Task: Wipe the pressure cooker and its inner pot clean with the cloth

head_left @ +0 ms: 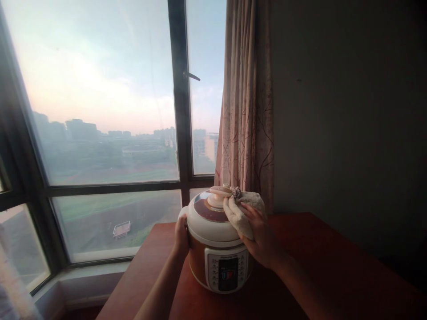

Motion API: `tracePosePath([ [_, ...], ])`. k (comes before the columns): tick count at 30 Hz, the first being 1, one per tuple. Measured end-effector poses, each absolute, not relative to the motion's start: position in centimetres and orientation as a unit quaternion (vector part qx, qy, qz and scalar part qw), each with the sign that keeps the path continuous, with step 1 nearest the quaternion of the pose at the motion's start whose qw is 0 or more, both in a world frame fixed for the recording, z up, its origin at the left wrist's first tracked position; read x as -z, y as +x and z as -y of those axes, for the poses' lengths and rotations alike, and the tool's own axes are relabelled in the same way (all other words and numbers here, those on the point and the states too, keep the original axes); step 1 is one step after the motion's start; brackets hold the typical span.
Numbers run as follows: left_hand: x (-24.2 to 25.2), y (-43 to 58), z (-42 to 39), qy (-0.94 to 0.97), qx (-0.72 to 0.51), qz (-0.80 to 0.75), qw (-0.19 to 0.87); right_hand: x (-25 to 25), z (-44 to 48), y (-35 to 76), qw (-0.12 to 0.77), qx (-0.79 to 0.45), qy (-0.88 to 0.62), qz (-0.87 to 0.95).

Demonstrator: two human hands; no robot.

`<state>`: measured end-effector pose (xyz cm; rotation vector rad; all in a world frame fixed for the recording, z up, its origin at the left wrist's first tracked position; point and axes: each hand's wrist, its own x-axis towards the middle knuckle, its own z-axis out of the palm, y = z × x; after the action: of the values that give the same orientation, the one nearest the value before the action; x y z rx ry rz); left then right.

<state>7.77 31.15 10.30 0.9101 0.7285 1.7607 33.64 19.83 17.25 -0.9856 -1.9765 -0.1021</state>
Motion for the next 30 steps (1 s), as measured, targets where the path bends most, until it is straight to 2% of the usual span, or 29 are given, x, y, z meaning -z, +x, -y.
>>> tracePosePath([
  [5,-10.9,7.4,-30.5,0.389,-0.71,-0.294,0.508,-16.5,-20.1,34.0,0.447,0.05,-0.401,0.798],
  [9,-11.4,7.5,-30.2,0.384,-0.701,-0.298,0.522,-17.7,-22.8,34.3,0.448,0.034,-0.462,0.765],
  [16,-11.7,7.9,-29.9,0.376,-0.702,-0.293,0.529,-21.5,-30.1,35.5,0.365,-0.048,-0.57,0.735],
  [22,-11.4,7.6,-30.2,0.379,-0.702,-0.294,0.527,-20.9,-33.3,36.5,0.324,-0.1,-0.656,0.674],
  [30,-10.4,7.9,-31.0,0.368,-0.718,-0.297,0.511,-19.8,-29.0,36.2,0.397,-0.044,-0.574,0.715],
])
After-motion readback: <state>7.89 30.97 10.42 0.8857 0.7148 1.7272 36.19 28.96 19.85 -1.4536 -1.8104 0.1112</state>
